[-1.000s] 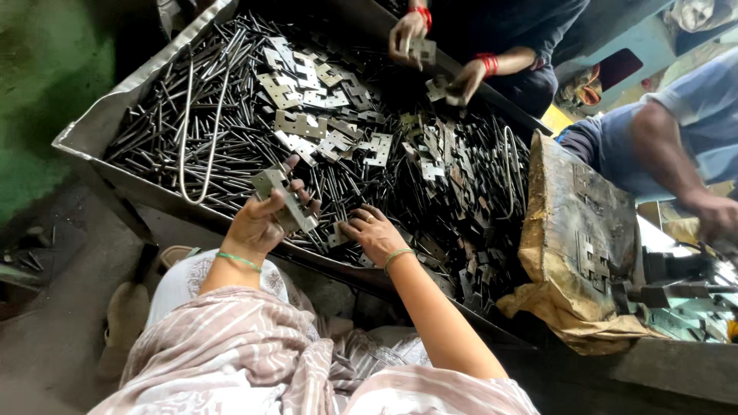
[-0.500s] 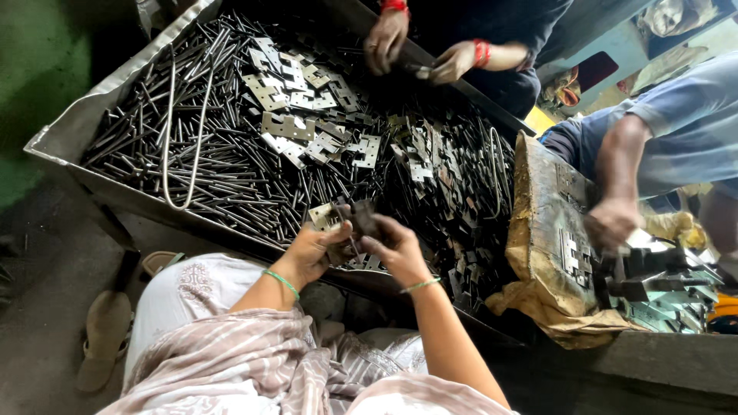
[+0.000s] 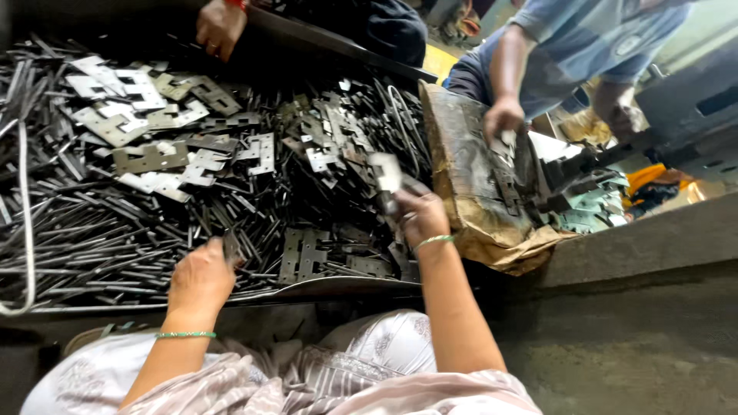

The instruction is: The person sits on the floor and sorts small metal brackets and rods from a large bin, picking up items by hand and placing them into a separate pile. Other workers are visible nearby performing similar sorting tasks.

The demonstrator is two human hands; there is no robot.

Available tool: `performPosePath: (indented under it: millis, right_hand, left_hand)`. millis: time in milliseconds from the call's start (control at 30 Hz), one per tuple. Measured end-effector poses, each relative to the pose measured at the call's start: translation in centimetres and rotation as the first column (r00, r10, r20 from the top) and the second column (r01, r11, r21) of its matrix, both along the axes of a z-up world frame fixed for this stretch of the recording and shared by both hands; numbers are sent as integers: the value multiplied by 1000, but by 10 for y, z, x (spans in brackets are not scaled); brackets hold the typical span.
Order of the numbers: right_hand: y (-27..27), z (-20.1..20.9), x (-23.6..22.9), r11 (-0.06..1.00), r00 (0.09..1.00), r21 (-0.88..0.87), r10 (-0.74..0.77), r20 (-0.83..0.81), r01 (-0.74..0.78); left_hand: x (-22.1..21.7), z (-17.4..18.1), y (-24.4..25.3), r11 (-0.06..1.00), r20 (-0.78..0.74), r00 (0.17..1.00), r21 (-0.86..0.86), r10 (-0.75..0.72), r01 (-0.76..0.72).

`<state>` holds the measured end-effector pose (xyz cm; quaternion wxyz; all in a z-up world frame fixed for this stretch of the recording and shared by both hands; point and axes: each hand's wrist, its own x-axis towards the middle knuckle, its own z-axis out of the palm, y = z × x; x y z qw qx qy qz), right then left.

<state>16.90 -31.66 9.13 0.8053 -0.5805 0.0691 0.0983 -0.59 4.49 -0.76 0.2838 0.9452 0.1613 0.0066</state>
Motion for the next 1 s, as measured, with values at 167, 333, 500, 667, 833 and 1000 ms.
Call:
performPosePath:
  millis: [167, 333, 500, 667, 833, 1000]
  right_hand:
    - [-143, -11, 104, 88, 645, -660, 153, 749, 746]
    - [-237, -27, 133, -269, 699, -650, 372, 611, 711]
    - [-209, -10, 113, -334, 910, -850, 222, 350, 408]
    - [-68, 3, 53, 53, 568, -770, 643, 513, 636]
    - [52, -32, -26, 236, 552, -959, 785, 283, 156]
    - [83, -48, -33, 34, 614, -962, 764, 199, 270]
  left_hand:
    - [1, 8, -9, 991, -235, 964, 33, -121, 132]
    - [3, 19, -7, 975, -298, 935, 50, -191, 215]
    - [5, 15, -4, 973, -265, 944, 63, -199, 223]
    - [3, 16, -5, 978, -14, 982, 88, -188, 188]
    - [-4, 10, 1, 991, 535, 843, -73, -57, 113]
    - [3, -15, 11, 476, 550, 723, -810, 417, 342]
